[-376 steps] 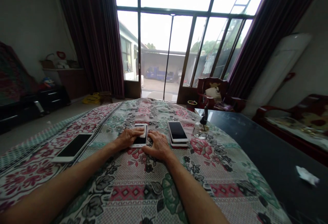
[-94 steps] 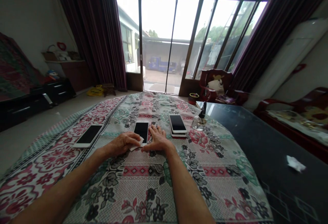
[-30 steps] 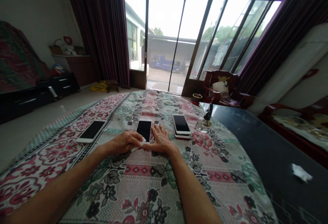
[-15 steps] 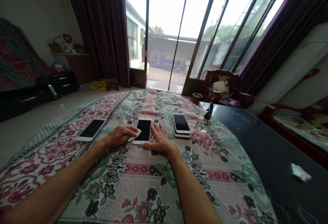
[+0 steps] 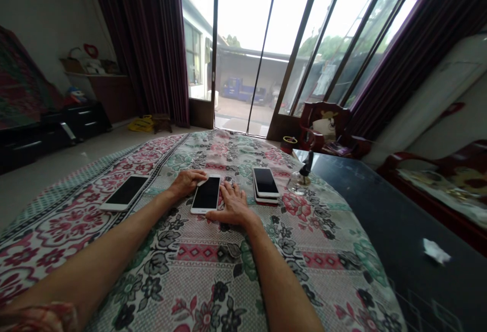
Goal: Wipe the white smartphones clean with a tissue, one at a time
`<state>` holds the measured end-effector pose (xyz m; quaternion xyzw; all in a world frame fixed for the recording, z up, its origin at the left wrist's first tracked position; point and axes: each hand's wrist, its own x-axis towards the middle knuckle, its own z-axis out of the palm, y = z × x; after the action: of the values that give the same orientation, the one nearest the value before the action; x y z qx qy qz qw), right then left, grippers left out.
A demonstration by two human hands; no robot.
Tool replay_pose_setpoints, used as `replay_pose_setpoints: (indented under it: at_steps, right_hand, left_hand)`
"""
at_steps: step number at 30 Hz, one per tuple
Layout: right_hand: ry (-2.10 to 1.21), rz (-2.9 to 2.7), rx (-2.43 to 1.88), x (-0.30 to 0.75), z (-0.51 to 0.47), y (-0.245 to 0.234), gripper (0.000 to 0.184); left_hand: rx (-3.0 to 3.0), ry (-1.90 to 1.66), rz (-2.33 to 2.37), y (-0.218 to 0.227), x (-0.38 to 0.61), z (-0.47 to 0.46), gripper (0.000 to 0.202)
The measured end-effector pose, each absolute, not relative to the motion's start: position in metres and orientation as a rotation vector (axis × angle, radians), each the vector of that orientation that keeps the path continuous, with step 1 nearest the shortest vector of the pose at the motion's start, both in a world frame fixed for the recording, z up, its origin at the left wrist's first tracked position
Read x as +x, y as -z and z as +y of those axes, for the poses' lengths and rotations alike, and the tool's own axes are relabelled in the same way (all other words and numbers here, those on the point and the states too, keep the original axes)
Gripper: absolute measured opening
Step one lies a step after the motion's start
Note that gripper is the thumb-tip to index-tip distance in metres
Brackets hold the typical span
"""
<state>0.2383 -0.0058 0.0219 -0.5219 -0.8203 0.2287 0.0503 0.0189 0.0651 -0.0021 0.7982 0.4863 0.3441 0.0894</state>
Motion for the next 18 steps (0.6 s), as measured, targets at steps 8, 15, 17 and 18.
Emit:
replay_pose_setpoints:
  at_steps: [8,15,17,18]
  right_hand:
    - [-0.66,-2.503,-1.574,0.239,-0.003,-0.018,0.106]
    - [-0.681,-2.502,-1.561,0.24,-0.003,-0.017,0.108]
    - [-0.692,-2.496,-1.561,0.24,-0.004,-0.019,0.109]
    - [-0.694,-2.492,-1.558,0.24,-0.004,-0.019,0.109]
  left_hand:
    - [2.377,-1.047,1.54,0.01,0.026,0.079,0.029]
    - [2.518,-1.044,1.431,0.011,0.026,0.06,0.036]
    - [2.564,-1.042,1.408,0.011,0.025,0.053,0.039]
    - [2.583,-1.03,1.4,0.01,0.024,0.049,0.039]
